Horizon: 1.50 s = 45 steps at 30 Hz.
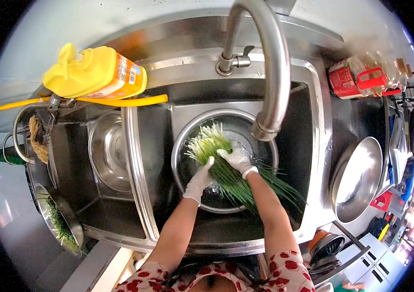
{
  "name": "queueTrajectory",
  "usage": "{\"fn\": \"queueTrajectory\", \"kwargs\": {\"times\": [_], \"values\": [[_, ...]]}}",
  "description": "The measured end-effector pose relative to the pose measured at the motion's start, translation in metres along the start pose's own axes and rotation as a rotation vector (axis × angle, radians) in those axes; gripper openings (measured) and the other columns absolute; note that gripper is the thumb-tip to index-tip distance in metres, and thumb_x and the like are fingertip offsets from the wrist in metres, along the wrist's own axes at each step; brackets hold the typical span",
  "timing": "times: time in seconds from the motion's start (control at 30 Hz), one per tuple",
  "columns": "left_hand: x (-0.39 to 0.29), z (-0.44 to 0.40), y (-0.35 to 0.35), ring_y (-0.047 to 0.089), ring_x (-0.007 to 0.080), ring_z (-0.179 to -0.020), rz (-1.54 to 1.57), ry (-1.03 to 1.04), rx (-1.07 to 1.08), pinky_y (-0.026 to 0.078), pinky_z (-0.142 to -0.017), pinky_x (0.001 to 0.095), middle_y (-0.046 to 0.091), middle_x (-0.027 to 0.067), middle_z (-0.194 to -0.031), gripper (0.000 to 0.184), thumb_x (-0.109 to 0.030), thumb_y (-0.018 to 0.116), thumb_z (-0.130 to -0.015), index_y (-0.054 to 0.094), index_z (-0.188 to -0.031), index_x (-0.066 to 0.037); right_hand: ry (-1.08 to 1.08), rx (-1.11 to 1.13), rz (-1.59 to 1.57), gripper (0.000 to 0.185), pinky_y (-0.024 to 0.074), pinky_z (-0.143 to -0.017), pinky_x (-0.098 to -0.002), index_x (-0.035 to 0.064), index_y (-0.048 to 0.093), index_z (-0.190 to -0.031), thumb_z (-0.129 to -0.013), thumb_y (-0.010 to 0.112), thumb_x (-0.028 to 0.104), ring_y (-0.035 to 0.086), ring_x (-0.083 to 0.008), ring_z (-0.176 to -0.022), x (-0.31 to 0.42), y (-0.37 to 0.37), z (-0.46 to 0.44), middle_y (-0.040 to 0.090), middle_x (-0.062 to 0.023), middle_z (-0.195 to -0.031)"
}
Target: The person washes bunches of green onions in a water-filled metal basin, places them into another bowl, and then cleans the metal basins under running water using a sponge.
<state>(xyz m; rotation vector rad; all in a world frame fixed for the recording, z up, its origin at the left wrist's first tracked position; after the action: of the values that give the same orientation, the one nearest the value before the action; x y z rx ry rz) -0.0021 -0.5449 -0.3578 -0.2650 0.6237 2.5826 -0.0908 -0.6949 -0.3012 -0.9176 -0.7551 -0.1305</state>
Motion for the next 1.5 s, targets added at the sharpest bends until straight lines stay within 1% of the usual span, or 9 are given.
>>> {"fn": "queueTrajectory", "kwargs": {"times": [0.17, 0.5, 0.53, 0.73, 0.93, 1.03, 1.2, 1.3, 1.5], "values": [[-0.057, -0.003, -0.005, 0.041, 0.0284, -0.125, 0.096, 0.191, -0.099, 0.031, -0.106, 0.0411, 0.044, 0.0134, -0.137, 0.079, -0.064, 0.043, -0.088, 0.040, -0.137, -0.003, 0.502, 0.257, -0.257, 0.089, 0.0371, -0.100, -0.0398, -0.0018, 0.059, -0.119, -0.080, 0.042, 0.076, 0.050, -0.0346, -0.120, -0.031, 0.013, -0.054, 0.057, -0.0262, -0.122], [-0.053, -0.019, 0.019, 0.058, 0.0228, -0.098, 0.441, 0.187, 0.094, 0.047, -0.091, 0.0361, 0.058, 0.0086, -0.114, 0.050, -0.047, 0.037, -0.097, 0.054, -0.118, -0.005, -0.405, -0.226, 0.571, 0.064, 0.0435, -0.095, -0.0372, 0.0125, 0.036, -0.141, -0.089, 0.046, 0.048, 0.058, -0.0273, -0.110, 0.096, 0.039, -0.011, 0.054, -0.0222, -0.125], [-0.055, -0.013, 0.017, 0.058, 0.0236, -0.100, 0.421, 0.208, 0.142, 0.046, -0.092, 0.0362, 0.058, 0.0095, -0.116, 0.053, -0.049, 0.037, -0.097, 0.054, -0.120, -0.004, 0.221, 0.389, 0.439, 0.063, 0.0502, -0.083, -0.0392, 0.0127, 0.037, -0.141, -0.089, 0.046, 0.049, 0.065, -0.0306, -0.093, 0.049, 0.050, -0.035, 0.062, -0.0223, -0.110], [-0.054, -0.009, 0.015, 0.053, 0.0278, -0.110, 0.344, 0.063, 0.099, 0.040, -0.099, 0.0396, 0.056, 0.0136, -0.123, 0.075, -0.064, 0.022, -0.093, 0.050, -0.127, -0.003, 0.340, 0.044, -0.563, 0.050, 0.0406, -0.095, -0.0376, 0.0070, 0.056, -0.123, -0.095, 0.042, 0.046, 0.053, -0.0296, -0.115, -0.017, 0.020, -0.064, 0.056, -0.0219, -0.123], [-0.051, -0.023, 0.028, 0.055, 0.0227, -0.107, 0.465, 0.193, 0.191, 0.043, -0.095, 0.0356, 0.058, 0.0078, -0.115, 0.057, -0.052, 0.031, -0.097, 0.050, -0.126, -0.007, -0.576, -0.328, 0.502, 0.054, 0.0373, -0.100, -0.0425, 0.0122, 0.048, -0.133, -0.091, 0.042, 0.045, 0.060, -0.0300, -0.102, 0.117, 0.017, 0.001, 0.061, -0.0232, -0.111], [-0.061, -0.013, 0.021, 0.055, 0.0230, -0.108, 0.246, 0.257, 0.230, 0.044, -0.094, 0.0345, 0.056, 0.0096, -0.122, 0.059, -0.051, 0.030, -0.099, 0.049, -0.126, -0.002, 0.160, 0.262, 0.251, 0.055, 0.0447, -0.089, -0.0450, 0.0135, 0.049, -0.132, -0.090, 0.044, 0.050, 0.063, -0.0343, -0.094, 0.045, 0.016, -0.031, 0.064, -0.0198, -0.107], [-0.061, 0.017, 0.024, 0.036, 0.0305, -0.129, 0.326, 0.181, 0.183, 0.028, -0.107, 0.0435, 0.037, 0.0139, -0.142, 0.080, -0.066, 0.029, -0.090, 0.033, -0.141, -0.005, 0.036, -0.394, 0.243, 0.068, 0.0485, -0.082, -0.0442, 0.0068, 0.043, -0.134, -0.083, 0.064, 0.047, 0.062, -0.0384, -0.096, -0.008, -0.039, -0.001, 0.064, -0.0245, -0.103], [-0.017, 0.032, 0.006, 0.021, 0.0339, -0.137, -0.031, 0.147, -0.192, 0.019, -0.111, 0.0490, 0.020, 0.0151, -0.152, 0.103, -0.076, 0.048, -0.077, 0.018, -0.147, -0.007, 0.301, 0.078, 0.053, 0.091, 0.0466, -0.087, -0.0444, 0.0014, 0.039, -0.136, -0.074, 0.064, 0.062, 0.060, -0.0395, -0.101, -0.016, -0.017, 0.013, 0.058, -0.0267, -0.115], [0.036, -0.005, -0.014, 0.054, 0.0223, -0.110, -0.003, -0.007, -0.083, 0.046, -0.093, 0.0353, 0.055, 0.0101, -0.125, 0.059, -0.035, 0.068, -0.085, 0.048, -0.128, 0.000, 0.477, 0.241, -0.364, 0.069, 0.0330, -0.103, -0.0354, 0.0030, 0.049, -0.131, -0.083, 0.063, 0.050, 0.047, -0.0292, -0.122, -0.063, 0.045, 0.007, 0.053, -0.0202, -0.130]]}}
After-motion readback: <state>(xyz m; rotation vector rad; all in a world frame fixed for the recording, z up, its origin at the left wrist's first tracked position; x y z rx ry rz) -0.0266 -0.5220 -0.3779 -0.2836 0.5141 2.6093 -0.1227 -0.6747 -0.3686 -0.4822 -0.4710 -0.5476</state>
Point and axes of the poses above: each hand's wrist, its own z-axis away from the middle knuckle, its own y-axis out of the palm, x = y × z, the point moved 7 cm from there along -z, towards the middle knuckle
